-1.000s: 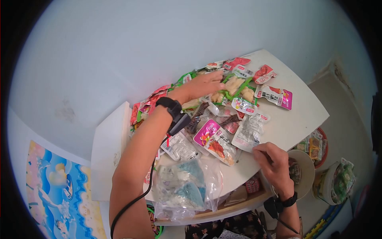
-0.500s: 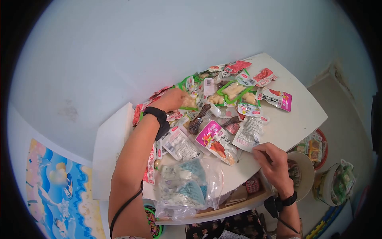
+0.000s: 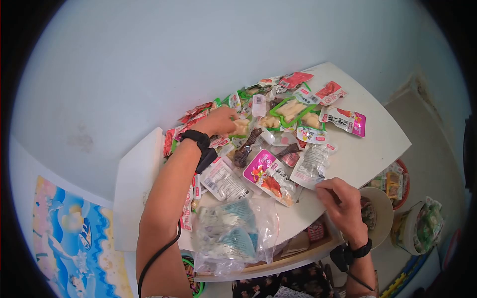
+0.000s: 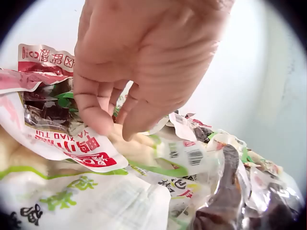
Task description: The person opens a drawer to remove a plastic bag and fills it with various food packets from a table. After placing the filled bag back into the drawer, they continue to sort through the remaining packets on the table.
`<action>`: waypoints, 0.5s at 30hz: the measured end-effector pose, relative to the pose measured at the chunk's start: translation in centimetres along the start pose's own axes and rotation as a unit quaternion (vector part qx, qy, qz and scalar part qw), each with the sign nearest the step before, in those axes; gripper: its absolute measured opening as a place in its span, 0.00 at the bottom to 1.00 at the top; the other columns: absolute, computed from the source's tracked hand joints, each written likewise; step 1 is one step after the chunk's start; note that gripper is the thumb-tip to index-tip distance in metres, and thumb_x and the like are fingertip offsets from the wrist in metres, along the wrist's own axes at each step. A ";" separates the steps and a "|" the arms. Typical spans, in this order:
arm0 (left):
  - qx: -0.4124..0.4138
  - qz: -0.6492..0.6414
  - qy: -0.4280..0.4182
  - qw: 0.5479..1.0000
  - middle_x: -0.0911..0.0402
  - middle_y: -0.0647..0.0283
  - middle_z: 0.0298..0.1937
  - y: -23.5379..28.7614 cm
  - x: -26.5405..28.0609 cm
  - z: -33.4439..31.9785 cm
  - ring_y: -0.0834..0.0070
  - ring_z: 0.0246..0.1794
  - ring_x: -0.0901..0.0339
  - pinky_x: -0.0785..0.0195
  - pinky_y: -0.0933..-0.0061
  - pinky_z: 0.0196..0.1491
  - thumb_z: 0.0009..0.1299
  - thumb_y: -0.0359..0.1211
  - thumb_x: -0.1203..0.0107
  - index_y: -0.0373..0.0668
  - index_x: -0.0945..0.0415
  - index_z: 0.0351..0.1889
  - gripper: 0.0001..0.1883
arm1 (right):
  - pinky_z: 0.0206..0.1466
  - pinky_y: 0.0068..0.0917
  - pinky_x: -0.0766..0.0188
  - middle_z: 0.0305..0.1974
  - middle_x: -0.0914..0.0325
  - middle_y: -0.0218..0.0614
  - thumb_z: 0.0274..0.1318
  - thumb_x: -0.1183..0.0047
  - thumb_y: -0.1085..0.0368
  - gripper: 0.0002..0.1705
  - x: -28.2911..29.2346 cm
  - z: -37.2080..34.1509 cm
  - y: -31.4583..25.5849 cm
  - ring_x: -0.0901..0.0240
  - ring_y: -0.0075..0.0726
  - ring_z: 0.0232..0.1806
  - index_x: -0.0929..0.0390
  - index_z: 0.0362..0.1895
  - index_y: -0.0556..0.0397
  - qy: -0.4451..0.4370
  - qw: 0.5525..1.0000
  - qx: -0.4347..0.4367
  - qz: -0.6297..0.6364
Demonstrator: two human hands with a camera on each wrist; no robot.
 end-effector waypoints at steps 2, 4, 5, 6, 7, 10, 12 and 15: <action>-0.058 -0.006 0.012 0.998 0.15 0.50 0.49 1.9 -0.3 -0.8 0.68 0.42 0.13 0.19 0.67 0.47 0.66 0.29 0.41 0.39 0.24 0.69 0.30 | 0.32 0.29 0.29 0.31 0.20 0.40 0.61 0.37 0.73 0.05 0.0 0.0 0.2 0.26 0.36 0.26 0.17 0.42 0.57 0.001 1.000 0.000 0.002; -0.105 -0.037 0.011 0.994 0.16 0.51 0.56 2.7 -0.8 -0.8 0.68 0.48 0.14 0.20 0.66 0.52 0.67 0.27 0.44 0.40 0.28 0.73 0.33 | 0.33 0.29 0.29 0.31 0.20 0.41 0.62 0.37 0.73 0.05 0.0 -0.1 0.3 0.25 0.36 0.27 0.17 0.42 0.57 0.000 1.000 -0.006 0.001; -0.122 -0.066 0.004 0.990 0.18 0.51 0.59 2.4 -1.1 -0.2 0.68 0.53 0.15 0.21 0.65 0.55 0.68 0.26 0.45 0.40 0.31 0.76 0.34 | 0.33 0.29 0.29 0.31 0.20 0.41 0.62 0.37 0.73 0.05 -0.1 -0.1 0.3 0.25 0.37 0.27 0.17 0.42 0.57 0.001 1.000 -0.008 0.002; -0.138 -0.095 -0.002 0.986 0.19 0.51 0.63 2.0 -1.4 0.3 0.68 0.58 0.17 0.21 0.64 0.58 0.69 0.25 0.46 0.41 0.34 0.78 0.36 | 0.33 0.29 0.29 0.31 0.20 0.41 0.62 0.37 0.73 0.05 -0.1 -0.1 0.4 0.25 0.37 0.27 0.17 0.42 0.57 0.001 1.000 -0.011 0.003; -0.148 -0.154 -0.024 0.977 0.22 0.51 0.67 2.5 -1.5 -0.3 0.67 0.63 0.20 0.23 0.64 0.61 0.69 0.24 0.47 0.41 0.37 0.80 0.37 | 0.34 0.29 0.29 0.32 0.20 0.41 0.62 0.38 0.73 0.05 -0.2 -0.2 0.5 0.25 0.37 0.28 0.17 0.43 0.57 0.000 1.000 -0.015 0.004; -0.183 -0.244 -0.081 0.949 0.36 0.50 0.80 3.7 -1.6 -1.8 0.61 0.80 0.37 0.32 0.61 0.73 0.71 0.25 0.46 0.44 0.49 0.85 0.42 | 0.34 0.29 0.29 0.32 0.20 0.41 0.63 0.38 0.73 0.05 -0.3 -0.1 0.6 0.25 0.36 0.28 0.17 0.43 0.57 -0.002 1.000 -0.011 0.010; -0.213 -0.220 -0.018 0.952 0.33 0.51 0.78 3.5 -0.8 -3.0 0.62 0.79 0.35 0.32 0.62 0.73 0.72 0.27 0.44 0.42 0.44 0.83 0.39 | 0.34 0.28 0.29 0.32 0.20 0.40 0.63 0.38 0.73 0.05 -0.2 -0.1 0.6 0.25 0.33 0.28 0.17 0.43 0.58 -0.004 1.000 -0.011 0.011; -0.207 -0.074 0.081 0.972 0.28 0.51 0.75 2.1 1.5 -5.8 0.63 0.76 0.31 0.34 0.63 0.73 0.72 0.30 0.41 0.40 0.36 0.79 0.35 | 0.35 0.27 0.29 0.31 0.20 0.38 0.63 0.39 0.74 0.05 -0.1 -0.1 0.6 0.26 0.29 0.29 0.17 0.43 0.58 -0.005 1.000 -0.010 0.014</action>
Point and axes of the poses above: each hand's wrist, its own z-axis towards the middle knuckle, its own x-axis out of the back of the hand, y = z × x, the point moved 6 cm from there along z, towards the middle knuckle
